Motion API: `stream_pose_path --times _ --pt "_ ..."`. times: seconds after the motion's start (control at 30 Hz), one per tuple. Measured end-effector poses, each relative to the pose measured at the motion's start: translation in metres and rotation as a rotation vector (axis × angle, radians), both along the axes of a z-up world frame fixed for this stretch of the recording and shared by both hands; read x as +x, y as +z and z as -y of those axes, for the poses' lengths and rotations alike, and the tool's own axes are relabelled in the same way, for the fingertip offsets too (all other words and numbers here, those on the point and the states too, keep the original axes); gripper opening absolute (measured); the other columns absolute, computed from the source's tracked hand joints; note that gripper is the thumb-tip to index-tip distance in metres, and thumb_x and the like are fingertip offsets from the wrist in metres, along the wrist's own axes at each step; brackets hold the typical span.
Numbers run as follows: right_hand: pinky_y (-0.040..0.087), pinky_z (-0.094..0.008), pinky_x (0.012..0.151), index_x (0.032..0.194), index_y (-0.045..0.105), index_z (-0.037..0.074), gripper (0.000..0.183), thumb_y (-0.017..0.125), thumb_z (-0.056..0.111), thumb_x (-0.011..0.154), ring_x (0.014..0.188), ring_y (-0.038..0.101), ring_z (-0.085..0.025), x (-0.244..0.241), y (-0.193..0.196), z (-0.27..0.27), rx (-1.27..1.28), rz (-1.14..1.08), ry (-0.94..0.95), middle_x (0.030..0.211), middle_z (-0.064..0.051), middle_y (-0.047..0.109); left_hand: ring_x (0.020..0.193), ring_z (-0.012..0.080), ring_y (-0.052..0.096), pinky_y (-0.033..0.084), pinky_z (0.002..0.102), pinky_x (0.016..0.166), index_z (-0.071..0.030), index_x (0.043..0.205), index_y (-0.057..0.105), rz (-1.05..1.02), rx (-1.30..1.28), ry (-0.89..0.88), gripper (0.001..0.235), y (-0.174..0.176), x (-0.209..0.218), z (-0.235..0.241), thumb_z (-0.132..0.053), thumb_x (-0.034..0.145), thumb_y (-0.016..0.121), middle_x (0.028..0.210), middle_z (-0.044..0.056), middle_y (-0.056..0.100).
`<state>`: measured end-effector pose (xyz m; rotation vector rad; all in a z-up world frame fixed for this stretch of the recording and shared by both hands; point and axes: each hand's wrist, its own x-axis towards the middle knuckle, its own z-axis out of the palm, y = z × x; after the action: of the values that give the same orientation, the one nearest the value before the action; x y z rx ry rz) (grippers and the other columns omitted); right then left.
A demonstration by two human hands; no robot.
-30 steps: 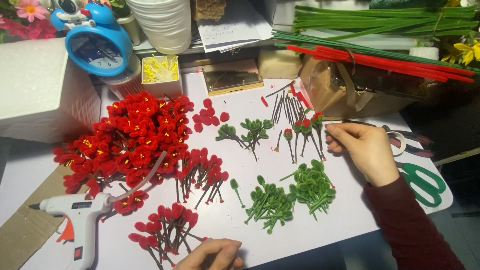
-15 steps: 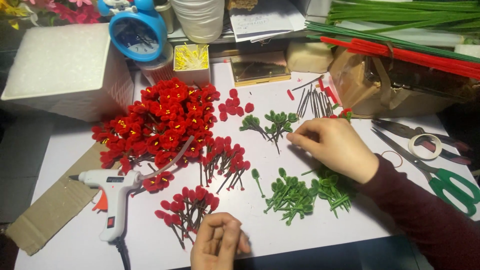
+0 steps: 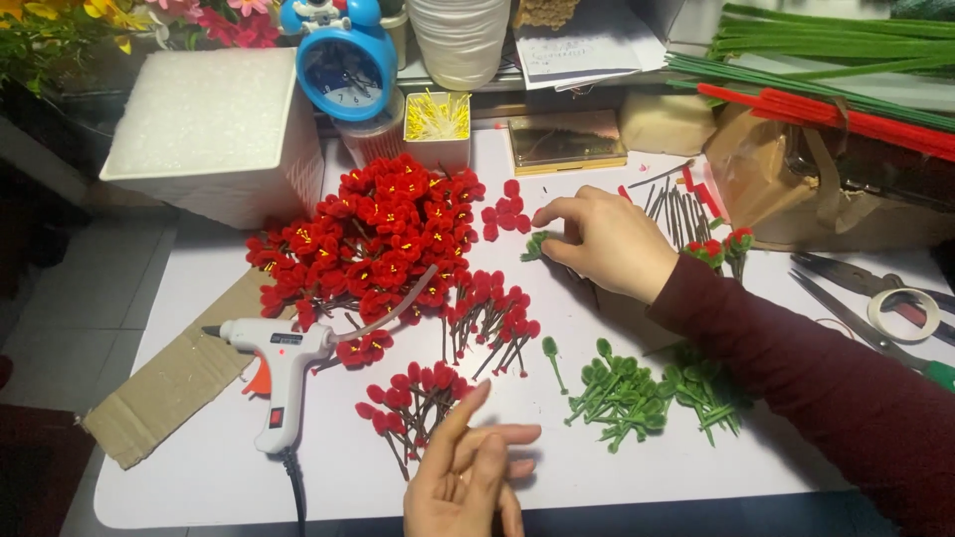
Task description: Assembling artificial flowers by using a hot glue gun to attach red flower buds to green plastic stems.
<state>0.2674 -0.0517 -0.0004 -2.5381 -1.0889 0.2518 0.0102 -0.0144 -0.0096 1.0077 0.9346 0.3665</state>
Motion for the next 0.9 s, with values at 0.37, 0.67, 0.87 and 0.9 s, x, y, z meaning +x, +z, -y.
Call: stream_pose_path --times 0.37,0.67,0.87,0.9 --pt "0.043 -0.03 0.074 0.087 0.071 0.018 0.009 0.064 0.023 0.083 0.075 0.057 -0.015 0.009 0.003 0.005 0.196 -0.132 -0.016 0.09 -0.001 0.064 0.057 0.0149 0.064 0.056 0.025 0.064 -0.005 0.126 0.057 0.2 0.151 -0.081 0.05 -0.025 -0.004 -0.008 -0.015 0.078 0.063 0.082 0.011 0.079" --pt "0.044 -0.035 0.076 0.1 0.07 0.02 0.021 0.056 0.021 0.084 0.082 0.058 -0.021 0.005 -0.007 0.004 0.121 0.017 0.115 0.092 -0.002 0.058 0.059 0.0158 0.064 0.055 0.026 0.065 -0.006 0.124 0.06 0.172 0.132 -0.079 0.047 -0.023 -0.003 -0.003 -0.014 0.077 0.063 0.08 0.01 0.079" --pt "0.041 -0.036 0.074 0.089 0.07 0.022 0.01 0.067 0.026 0.081 0.086 0.053 -0.02 0.003 -0.007 -0.004 0.069 0.024 0.143 0.089 -0.001 0.054 0.06 0.0152 0.063 0.054 0.025 0.064 -0.007 0.123 0.061 0.16 0.129 -0.118 0.044 -0.018 -0.002 -0.001 -0.013 0.079 0.062 0.081 0.01 0.079" --pt "0.04 -0.034 0.076 0.082 0.07 0.022 0.004 0.068 0.025 0.08 0.087 0.052 -0.019 0.004 -0.006 -0.006 0.041 -0.04 0.114 0.09 0.001 0.054 0.06 0.0155 0.064 0.054 0.025 0.065 -0.007 0.122 0.062 0.135 0.105 -0.123 0.044 -0.016 -0.002 -0.001 -0.014 0.078 0.063 0.081 0.009 0.079"
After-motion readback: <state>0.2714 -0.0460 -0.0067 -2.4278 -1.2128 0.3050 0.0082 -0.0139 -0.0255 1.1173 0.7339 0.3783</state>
